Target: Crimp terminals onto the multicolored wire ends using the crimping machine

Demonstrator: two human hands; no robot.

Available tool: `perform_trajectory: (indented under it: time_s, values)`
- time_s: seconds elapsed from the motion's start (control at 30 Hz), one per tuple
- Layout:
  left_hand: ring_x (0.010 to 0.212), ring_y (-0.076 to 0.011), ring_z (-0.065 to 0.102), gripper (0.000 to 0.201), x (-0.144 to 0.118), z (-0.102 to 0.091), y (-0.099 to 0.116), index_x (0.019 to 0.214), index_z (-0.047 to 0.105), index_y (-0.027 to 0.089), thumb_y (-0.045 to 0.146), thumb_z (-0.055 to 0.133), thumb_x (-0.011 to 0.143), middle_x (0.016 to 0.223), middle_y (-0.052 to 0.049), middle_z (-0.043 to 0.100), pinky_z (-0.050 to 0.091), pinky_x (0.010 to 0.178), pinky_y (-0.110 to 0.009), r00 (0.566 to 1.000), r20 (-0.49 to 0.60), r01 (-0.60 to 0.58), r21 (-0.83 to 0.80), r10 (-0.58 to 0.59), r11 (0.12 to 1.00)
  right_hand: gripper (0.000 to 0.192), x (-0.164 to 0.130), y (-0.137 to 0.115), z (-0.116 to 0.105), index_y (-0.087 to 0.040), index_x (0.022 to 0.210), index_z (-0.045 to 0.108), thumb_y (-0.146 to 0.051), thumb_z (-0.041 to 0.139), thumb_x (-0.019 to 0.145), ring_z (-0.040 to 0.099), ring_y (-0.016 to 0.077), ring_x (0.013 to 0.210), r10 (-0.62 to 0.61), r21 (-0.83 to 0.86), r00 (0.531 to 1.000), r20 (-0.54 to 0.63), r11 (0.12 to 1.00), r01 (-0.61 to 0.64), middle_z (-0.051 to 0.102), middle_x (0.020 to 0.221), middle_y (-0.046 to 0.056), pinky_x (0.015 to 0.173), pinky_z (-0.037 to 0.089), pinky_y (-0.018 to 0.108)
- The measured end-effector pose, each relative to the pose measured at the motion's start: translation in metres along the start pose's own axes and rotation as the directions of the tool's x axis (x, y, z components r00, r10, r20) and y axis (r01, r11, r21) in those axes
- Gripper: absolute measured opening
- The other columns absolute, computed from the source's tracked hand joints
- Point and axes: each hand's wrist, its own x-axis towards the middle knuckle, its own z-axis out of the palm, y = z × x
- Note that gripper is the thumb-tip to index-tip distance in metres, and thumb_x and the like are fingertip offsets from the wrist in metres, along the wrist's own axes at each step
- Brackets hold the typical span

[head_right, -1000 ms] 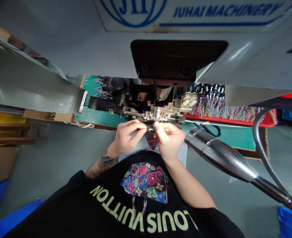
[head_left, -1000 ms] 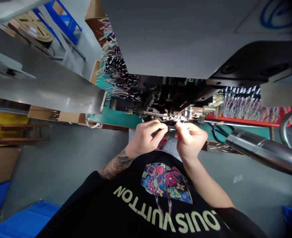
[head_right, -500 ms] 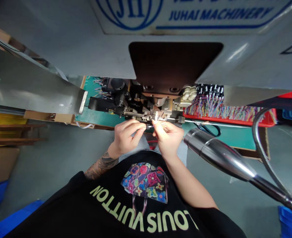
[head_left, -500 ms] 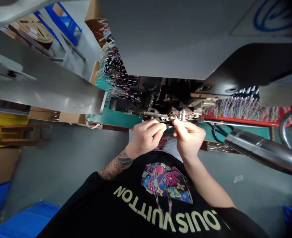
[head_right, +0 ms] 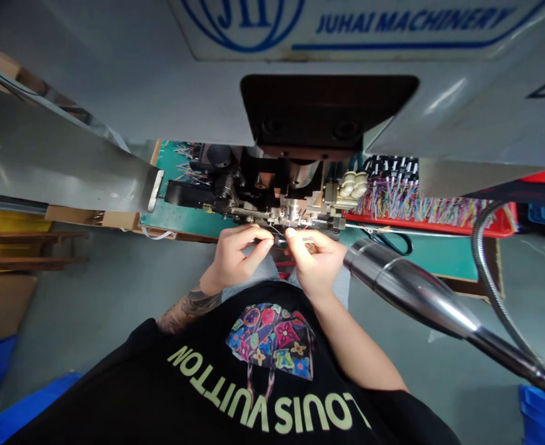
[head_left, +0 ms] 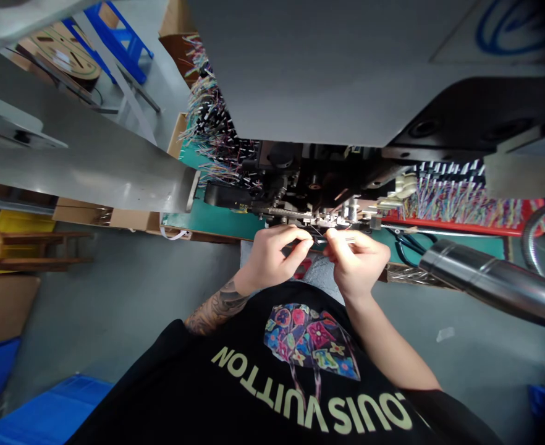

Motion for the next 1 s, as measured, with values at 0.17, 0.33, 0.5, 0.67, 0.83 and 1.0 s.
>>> perform_trajectory:
  time_s: [0.17, 0.33, 0.5, 0.67, 0.83, 1.0]
  values:
    - [0.082, -0.0169, 0.080, 0.015, 0.002, 0.007, 0.000, 0.103, 0.077, 0.020, 0.021, 0.067, 0.114, 0.092, -0.004, 0.085, 0.061, 0.076, -0.031, 0.989, -0.085, -0.108, 0.135, 0.120, 0.985, 0.038, 0.007, 0.001, 0.003, -0.023, 0.067, 0.078, -0.040, 0.091, 0.098, 0.048, 0.0107, 0.047, 0.066, 0.034, 0.998, 0.024, 0.997, -0.067, 0.062, 0.054, -0.003, 0.046, 0.036, 0.028]
    - [0.086, -0.0178, 0.082, 0.017, 0.001, 0.008, -0.001, 0.105, 0.078, 0.020, 0.024, 0.065, 0.116, 0.094, -0.005, 0.086, 0.064, 0.079, -0.031, 0.990, -0.093, -0.088, 0.194, 0.107, 0.977, 0.043, 0.009, -0.001, 0.004, -0.022, 0.062, 0.075, -0.040, 0.091, 0.098, 0.048, 0.0110, 0.049, 0.067, 0.023, 0.998, 0.021, 0.998, -0.067, 0.060, 0.053, -0.002, 0.050, 0.037, 0.029]
    - [0.085, -0.0174, 0.082, 0.018, 0.000, 0.006, -0.002, 0.106, 0.078, 0.020, 0.024, 0.065, 0.116, 0.094, -0.005, 0.086, 0.063, 0.077, -0.030, 0.990, -0.093, -0.088, 0.167, 0.105, 0.982, 0.039, 0.008, 0.001, 0.004, -0.021, 0.067, 0.080, -0.044, 0.091, 0.096, 0.052, 0.0119, 0.049, 0.082, 0.009, 0.996, 0.020, 0.997, -0.082, 0.065, 0.056, -0.001, 0.050, 0.042, 0.029]
    - [0.084, -0.0171, 0.080, 0.018, 0.001, 0.002, -0.002, 0.106, 0.079, 0.019, 0.025, 0.066, 0.116, 0.095, -0.005, 0.085, 0.061, 0.076, -0.030, 0.995, -0.059, -0.076, 0.120, 0.084, 0.990, 0.037, 0.012, 0.007, -0.002, -0.020, 0.072, 0.085, -0.049, 0.092, 0.094, 0.049, 0.0102, 0.042, 0.188, 0.083, 0.970, 0.157, 0.976, -0.203, 0.070, 0.057, 0.001, 0.043, 0.039, 0.026]
    - [0.076, -0.0144, 0.074, 0.017, 0.001, -0.001, -0.001, 0.100, 0.078, 0.019, 0.020, 0.069, 0.114, 0.088, -0.002, 0.081, 0.056, 0.071, -0.028, 0.998, 0.037, -0.061, 0.040, 0.060, 0.997, 0.033, 0.010, 0.008, -0.005, -0.022, 0.078, 0.088, -0.050, 0.095, 0.093, 0.052, 0.0115, 0.045, 0.133, 0.069, 0.964, 0.231, 0.986, -0.152, 0.067, 0.055, -0.001, 0.044, 0.041, 0.026]
    - [0.079, -0.0151, 0.077, 0.013, 0.001, 0.001, 0.001, 0.102, 0.078, 0.019, 0.018, 0.071, 0.112, 0.094, -0.003, 0.085, 0.058, 0.073, -0.029, 0.998, -0.012, -0.054, 0.040, 0.055, 0.998, 0.038, 0.007, 0.002, 0.000, -0.022, 0.068, 0.080, -0.045, 0.092, 0.096, 0.049, 0.0112, 0.046, 0.047, 0.031, 0.998, 0.030, 0.998, -0.048, 0.063, 0.054, -0.002, 0.045, 0.037, 0.028]
